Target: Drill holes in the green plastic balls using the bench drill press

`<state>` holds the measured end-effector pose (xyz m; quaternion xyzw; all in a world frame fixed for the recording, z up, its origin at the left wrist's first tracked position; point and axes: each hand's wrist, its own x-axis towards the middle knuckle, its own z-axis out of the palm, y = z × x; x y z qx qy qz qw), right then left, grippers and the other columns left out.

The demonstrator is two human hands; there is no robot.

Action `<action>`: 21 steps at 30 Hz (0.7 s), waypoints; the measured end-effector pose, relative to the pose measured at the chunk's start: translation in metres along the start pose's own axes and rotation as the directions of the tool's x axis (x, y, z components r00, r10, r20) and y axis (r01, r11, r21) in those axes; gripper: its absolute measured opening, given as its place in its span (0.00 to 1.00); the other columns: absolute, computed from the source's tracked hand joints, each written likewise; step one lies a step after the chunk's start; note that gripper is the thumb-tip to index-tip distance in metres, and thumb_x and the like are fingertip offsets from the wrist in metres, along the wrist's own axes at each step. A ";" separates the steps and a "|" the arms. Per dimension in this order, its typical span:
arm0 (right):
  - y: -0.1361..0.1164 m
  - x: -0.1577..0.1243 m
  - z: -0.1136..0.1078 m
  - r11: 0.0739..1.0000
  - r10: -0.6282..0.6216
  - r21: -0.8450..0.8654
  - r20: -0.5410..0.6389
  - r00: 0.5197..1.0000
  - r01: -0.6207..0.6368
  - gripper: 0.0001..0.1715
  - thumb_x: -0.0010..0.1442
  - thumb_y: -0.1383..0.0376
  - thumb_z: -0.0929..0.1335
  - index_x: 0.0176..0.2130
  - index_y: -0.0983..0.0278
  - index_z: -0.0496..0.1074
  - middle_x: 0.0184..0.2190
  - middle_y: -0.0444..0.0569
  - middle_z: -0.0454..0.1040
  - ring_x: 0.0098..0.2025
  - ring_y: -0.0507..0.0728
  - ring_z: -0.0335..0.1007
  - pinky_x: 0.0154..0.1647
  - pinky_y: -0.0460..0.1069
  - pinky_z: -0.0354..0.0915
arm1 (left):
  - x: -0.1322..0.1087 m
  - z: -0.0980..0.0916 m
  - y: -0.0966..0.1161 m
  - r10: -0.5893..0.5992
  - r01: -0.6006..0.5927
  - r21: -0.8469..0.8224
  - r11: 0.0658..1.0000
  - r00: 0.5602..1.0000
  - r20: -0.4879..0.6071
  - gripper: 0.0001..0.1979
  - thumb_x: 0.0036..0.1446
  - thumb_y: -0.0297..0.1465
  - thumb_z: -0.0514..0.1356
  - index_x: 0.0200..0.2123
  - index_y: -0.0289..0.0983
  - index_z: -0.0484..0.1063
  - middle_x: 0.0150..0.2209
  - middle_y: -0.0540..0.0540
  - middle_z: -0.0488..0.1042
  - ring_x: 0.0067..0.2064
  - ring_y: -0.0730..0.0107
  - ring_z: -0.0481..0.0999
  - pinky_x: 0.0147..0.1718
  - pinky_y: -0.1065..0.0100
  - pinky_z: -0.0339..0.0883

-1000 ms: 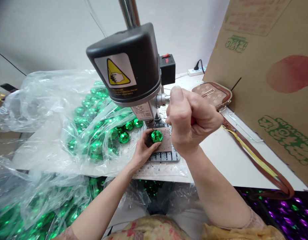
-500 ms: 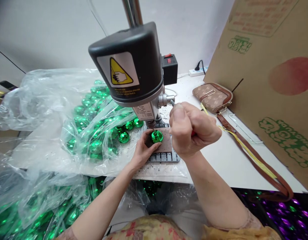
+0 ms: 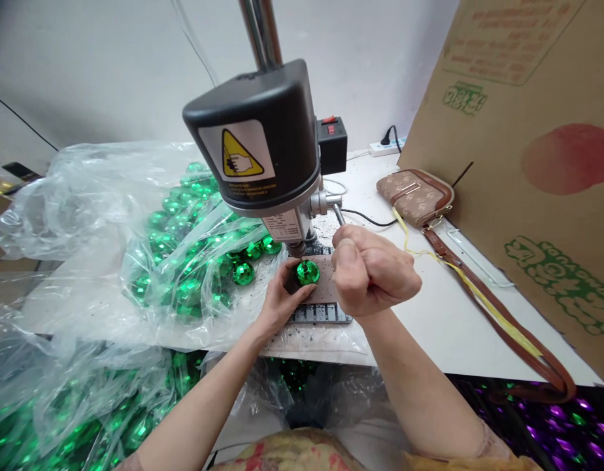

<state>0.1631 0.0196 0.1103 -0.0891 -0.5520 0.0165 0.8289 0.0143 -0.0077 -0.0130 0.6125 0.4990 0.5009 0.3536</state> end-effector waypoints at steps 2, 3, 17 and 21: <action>-0.002 0.006 0.005 1.000 0.022 -0.008 -0.043 0.999 -0.023 0.25 0.56 0.77 0.64 0.22 0.64 0.43 0.16 0.36 0.50 0.16 0.43 0.46 0.18 0.46 0.48 | 0.001 0.000 -0.002 0.018 -0.018 0.023 1.000 1.000 0.003 0.26 0.53 0.33 0.70 0.55 0.40 0.69 0.53 0.42 0.75 0.56 0.55 0.75 0.58 0.54 0.66; -0.003 0.011 0.009 0.999 0.043 -0.018 -0.078 0.996 -0.045 0.25 0.57 0.76 0.65 0.21 0.64 0.44 0.15 0.36 0.49 0.16 0.43 0.46 0.18 0.45 0.48 | 0.002 0.000 -0.002 0.025 -0.026 0.035 0.999 1.000 0.005 0.26 0.54 0.33 0.70 0.55 0.40 0.69 0.53 0.42 0.75 0.56 0.55 0.75 0.58 0.54 0.67; -0.009 0.050 0.028 0.950 0.303 -0.030 -0.162 0.939 -0.312 0.25 0.60 0.68 0.68 0.16 0.60 0.57 0.12 0.37 0.55 0.14 0.48 0.48 0.19 0.51 0.47 | -0.133 -0.017 0.000 0.545 -0.758 0.460 0.462 0.652 0.528 0.23 0.55 0.35 0.66 0.53 0.36 0.69 0.43 0.36 0.79 0.34 0.59 0.78 0.30 0.62 0.71; -0.010 0.049 0.028 0.951 0.302 -0.012 -0.178 0.936 -0.309 0.25 0.60 0.68 0.69 0.16 0.60 0.58 0.12 0.38 0.55 0.14 0.48 0.49 0.19 0.52 0.48 | -0.157 -0.027 -0.019 0.247 -0.717 0.557 0.419 0.680 0.690 0.27 0.52 0.35 0.69 0.56 0.41 0.70 0.46 0.39 0.80 0.37 0.56 0.81 0.32 0.61 0.74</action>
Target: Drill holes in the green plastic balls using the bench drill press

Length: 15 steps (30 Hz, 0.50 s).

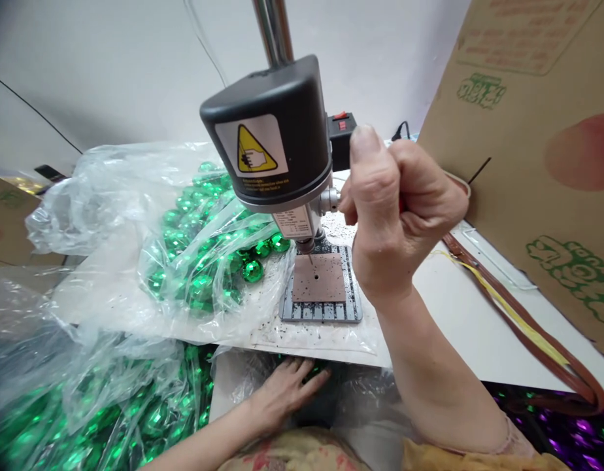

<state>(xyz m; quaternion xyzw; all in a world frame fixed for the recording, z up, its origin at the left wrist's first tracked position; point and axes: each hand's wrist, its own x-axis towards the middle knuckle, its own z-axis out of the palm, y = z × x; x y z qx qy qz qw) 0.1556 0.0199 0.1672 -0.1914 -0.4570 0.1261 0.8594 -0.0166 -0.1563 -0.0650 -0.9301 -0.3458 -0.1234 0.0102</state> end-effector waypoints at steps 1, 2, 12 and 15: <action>0.000 0.000 0.000 1.000 0.007 -0.001 0.001 1.000 -0.007 0.24 0.60 0.67 0.69 0.17 0.60 0.58 0.12 0.38 0.55 0.14 0.48 0.49 0.19 0.52 0.48 | 0.000 -0.003 -0.003 0.003 -0.004 -0.011 1.000 0.999 -0.049 0.25 0.54 0.36 0.68 0.55 0.40 0.71 0.45 0.40 0.81 0.35 0.58 0.80 0.30 0.63 0.73; 0.000 0.000 -0.001 1.000 0.014 -0.002 0.004 1.000 -0.014 0.24 0.60 0.67 0.69 0.17 0.60 0.59 0.12 0.37 0.55 0.14 0.49 0.50 0.19 0.52 0.48 | 0.003 -0.010 -0.008 0.029 -0.032 -0.020 0.999 0.989 -0.143 0.22 0.57 0.36 0.67 0.54 0.39 0.71 0.42 0.40 0.81 0.33 0.61 0.79 0.28 0.64 0.72; 0.004 0.002 -0.005 0.999 -0.031 0.016 0.027 0.999 0.031 0.23 0.59 0.66 0.70 0.17 0.60 0.61 0.12 0.37 0.56 0.14 0.49 0.53 0.18 0.51 0.49 | 0.072 -0.097 -0.135 -0.668 0.653 0.284 0.702 0.742 -0.052 0.25 0.56 0.13 0.52 0.52 0.35 0.75 0.56 0.30 0.71 0.56 0.44 0.73 0.50 0.48 0.73; 0.004 0.002 -0.006 1.000 -0.024 0.001 0.029 0.999 0.024 0.24 0.60 0.65 0.70 0.16 0.60 0.61 0.12 0.38 0.57 0.14 0.49 0.53 0.18 0.51 0.50 | 0.075 -0.101 -0.150 -0.716 0.706 0.149 0.692 0.698 0.018 0.21 0.55 0.16 0.58 0.49 0.36 0.76 0.51 0.33 0.74 0.57 0.41 0.73 0.51 0.46 0.72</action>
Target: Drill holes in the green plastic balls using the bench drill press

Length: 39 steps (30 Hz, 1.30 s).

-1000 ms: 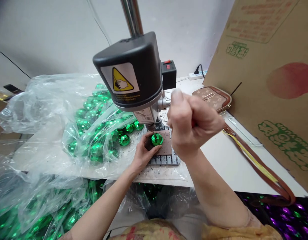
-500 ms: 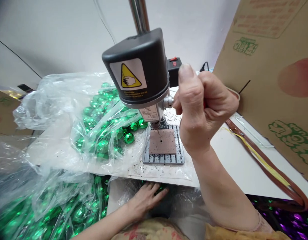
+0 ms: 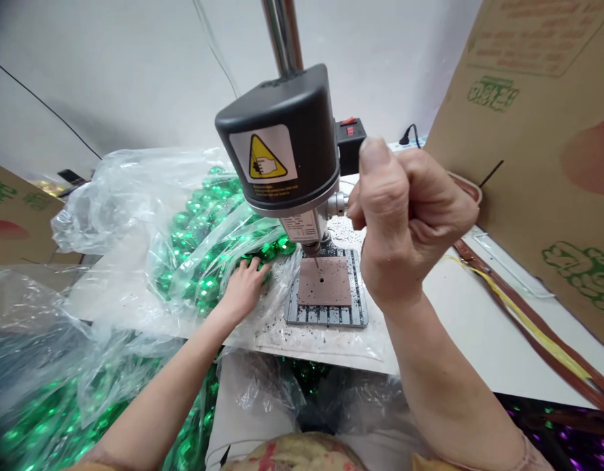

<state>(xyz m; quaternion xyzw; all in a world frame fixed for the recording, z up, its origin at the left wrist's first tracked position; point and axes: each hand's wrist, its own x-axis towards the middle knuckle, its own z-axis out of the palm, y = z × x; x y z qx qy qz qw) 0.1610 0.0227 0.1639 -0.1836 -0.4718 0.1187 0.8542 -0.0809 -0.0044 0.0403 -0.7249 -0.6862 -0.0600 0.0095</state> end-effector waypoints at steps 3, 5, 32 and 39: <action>-0.001 -0.001 0.001 1.000 0.009 -0.025 -0.003 1.000 -0.009 0.26 0.60 0.63 0.70 0.15 0.61 0.60 0.12 0.38 0.56 0.15 0.48 0.52 0.20 0.51 0.51 | -0.004 -0.006 0.006 -0.095 0.015 -0.547 0.837 0.988 -0.118 0.20 0.56 0.28 0.66 0.53 0.40 0.74 0.50 0.39 0.75 0.51 0.49 0.76 0.49 0.52 0.74; -0.002 -0.002 0.002 0.999 0.014 -0.031 -0.010 1.000 -0.015 0.26 0.61 0.64 0.69 0.15 0.61 0.59 0.12 0.37 0.55 0.15 0.48 0.52 0.20 0.51 0.51 | -0.009 -0.009 0.018 -0.174 0.030 -0.897 0.442 0.983 -0.053 0.23 0.58 0.39 0.67 0.55 0.41 0.72 0.48 0.43 0.76 0.45 0.57 0.78 0.44 0.57 0.76; -0.002 -0.004 -0.001 0.999 -0.032 -0.039 0.096 0.995 0.036 0.25 0.65 0.62 0.67 0.20 0.61 0.54 0.15 0.39 0.53 0.17 0.48 0.50 0.21 0.51 0.51 | 0.005 0.052 0.085 -0.170 -0.046 -0.999 0.012 0.984 -0.048 0.27 0.54 0.46 0.70 0.52 0.39 0.70 0.50 0.41 0.78 0.49 0.63 0.78 0.49 0.62 0.72; -0.003 -0.005 -0.002 0.996 -0.006 -0.084 0.088 0.996 0.013 0.26 0.64 0.59 0.67 0.20 0.60 0.54 0.15 0.40 0.53 0.17 0.49 0.50 0.20 0.52 0.51 | 0.004 0.056 0.081 -0.087 -0.051 -0.988 0.149 0.994 -0.065 0.28 0.57 0.43 0.68 0.58 0.41 0.69 0.57 0.40 0.74 0.54 0.59 0.76 0.54 0.59 0.70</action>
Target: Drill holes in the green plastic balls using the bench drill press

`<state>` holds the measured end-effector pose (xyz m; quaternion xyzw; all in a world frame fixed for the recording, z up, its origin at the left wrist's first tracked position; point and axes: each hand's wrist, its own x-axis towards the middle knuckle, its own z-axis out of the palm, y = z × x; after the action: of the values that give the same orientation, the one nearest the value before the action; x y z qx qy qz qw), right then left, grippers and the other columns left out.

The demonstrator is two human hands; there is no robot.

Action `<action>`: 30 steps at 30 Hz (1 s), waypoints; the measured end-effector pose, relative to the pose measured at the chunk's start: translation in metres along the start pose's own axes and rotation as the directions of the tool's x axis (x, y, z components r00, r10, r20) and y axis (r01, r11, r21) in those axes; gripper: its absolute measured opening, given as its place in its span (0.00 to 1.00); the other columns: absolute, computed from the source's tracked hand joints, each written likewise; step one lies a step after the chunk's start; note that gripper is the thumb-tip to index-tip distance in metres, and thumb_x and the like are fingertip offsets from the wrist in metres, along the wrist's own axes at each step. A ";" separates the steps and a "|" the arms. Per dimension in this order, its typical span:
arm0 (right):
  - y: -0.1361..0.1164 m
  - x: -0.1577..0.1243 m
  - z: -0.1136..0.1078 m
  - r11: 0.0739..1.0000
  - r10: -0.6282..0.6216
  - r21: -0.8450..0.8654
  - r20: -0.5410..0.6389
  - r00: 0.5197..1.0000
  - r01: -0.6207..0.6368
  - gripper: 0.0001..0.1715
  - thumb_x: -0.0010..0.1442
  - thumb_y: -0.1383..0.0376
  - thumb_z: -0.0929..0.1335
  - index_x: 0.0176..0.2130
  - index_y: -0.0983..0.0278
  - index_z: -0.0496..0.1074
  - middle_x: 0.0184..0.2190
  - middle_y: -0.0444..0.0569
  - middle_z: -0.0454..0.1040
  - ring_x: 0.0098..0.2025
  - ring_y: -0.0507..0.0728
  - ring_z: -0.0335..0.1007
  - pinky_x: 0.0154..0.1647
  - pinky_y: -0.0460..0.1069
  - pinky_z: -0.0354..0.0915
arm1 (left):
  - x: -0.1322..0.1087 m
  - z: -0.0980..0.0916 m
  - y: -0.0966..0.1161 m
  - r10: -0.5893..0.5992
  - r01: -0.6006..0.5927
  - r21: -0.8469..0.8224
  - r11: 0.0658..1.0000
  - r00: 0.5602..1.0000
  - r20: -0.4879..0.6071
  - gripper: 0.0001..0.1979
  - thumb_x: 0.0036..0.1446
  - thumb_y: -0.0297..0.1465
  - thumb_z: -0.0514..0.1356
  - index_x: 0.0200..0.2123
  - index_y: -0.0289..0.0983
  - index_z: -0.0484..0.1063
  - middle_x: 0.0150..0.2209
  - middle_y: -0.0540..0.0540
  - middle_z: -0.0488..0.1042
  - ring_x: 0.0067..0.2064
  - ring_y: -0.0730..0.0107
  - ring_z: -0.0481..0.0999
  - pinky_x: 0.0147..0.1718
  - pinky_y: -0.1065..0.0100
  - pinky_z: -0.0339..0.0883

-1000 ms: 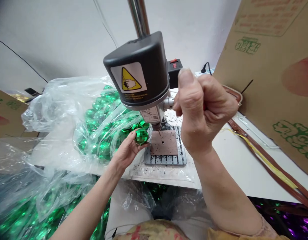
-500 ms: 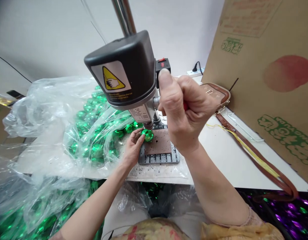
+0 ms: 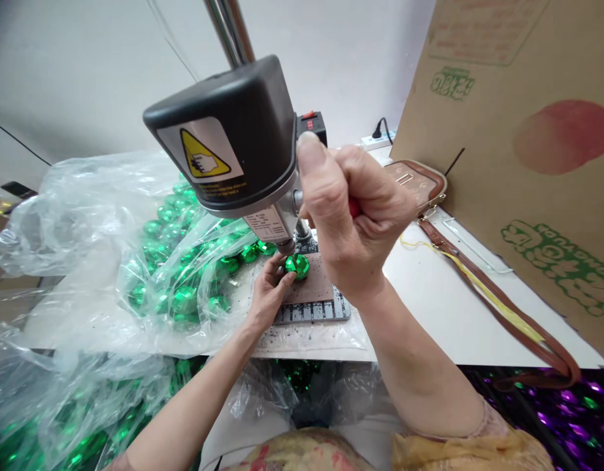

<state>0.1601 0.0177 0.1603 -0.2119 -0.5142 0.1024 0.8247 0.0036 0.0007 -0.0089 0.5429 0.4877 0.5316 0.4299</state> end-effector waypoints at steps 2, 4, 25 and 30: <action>-0.002 0.000 0.000 1.000 0.020 -0.004 -0.003 1.000 -0.020 0.26 0.64 0.60 0.67 0.19 0.60 0.54 0.15 0.40 0.54 0.17 0.49 0.50 0.20 0.52 0.51 | -0.001 0.000 0.001 0.045 -0.047 0.099 0.994 0.999 0.023 0.26 0.56 0.41 0.68 0.56 0.41 0.71 0.55 0.41 0.74 0.55 0.57 0.75 0.56 0.58 0.68; -0.004 0.000 0.000 0.999 0.033 -0.018 -0.008 0.999 -0.033 0.26 0.64 0.61 0.67 0.19 0.60 0.54 0.15 0.40 0.54 0.17 0.49 0.51 0.20 0.52 0.51 | -0.002 0.001 0.003 0.098 -0.104 0.169 0.980 0.994 0.043 0.23 0.56 0.38 0.69 0.54 0.41 0.73 0.53 0.42 0.74 0.55 0.57 0.74 0.57 0.57 0.67; 0.002 -0.009 0.001 0.995 -0.073 0.065 -0.103 0.992 0.080 0.25 0.60 0.68 0.68 0.19 0.61 0.53 0.13 0.37 0.52 0.15 0.46 0.48 0.19 0.50 0.48 | -0.006 0.007 -0.005 0.123 -0.130 0.058 0.990 0.987 0.105 0.24 0.56 0.35 0.69 0.54 0.40 0.68 0.56 0.41 0.73 0.58 0.57 0.73 0.60 0.56 0.65; 0.011 -0.016 -0.004 0.996 -0.091 0.001 -0.130 0.987 0.092 0.28 0.61 0.63 0.68 0.17 0.62 0.50 0.13 0.38 0.49 0.15 0.46 0.48 0.21 0.49 0.53 | -0.007 0.008 -0.005 0.123 -0.129 0.055 0.990 0.987 0.103 0.24 0.56 0.36 0.69 0.54 0.40 0.68 0.56 0.42 0.73 0.58 0.58 0.73 0.60 0.57 0.65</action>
<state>0.1567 0.0202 0.1406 -0.1912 -0.4683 0.0521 0.8611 0.0110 -0.0048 -0.0155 0.6115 0.4466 0.5146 0.4023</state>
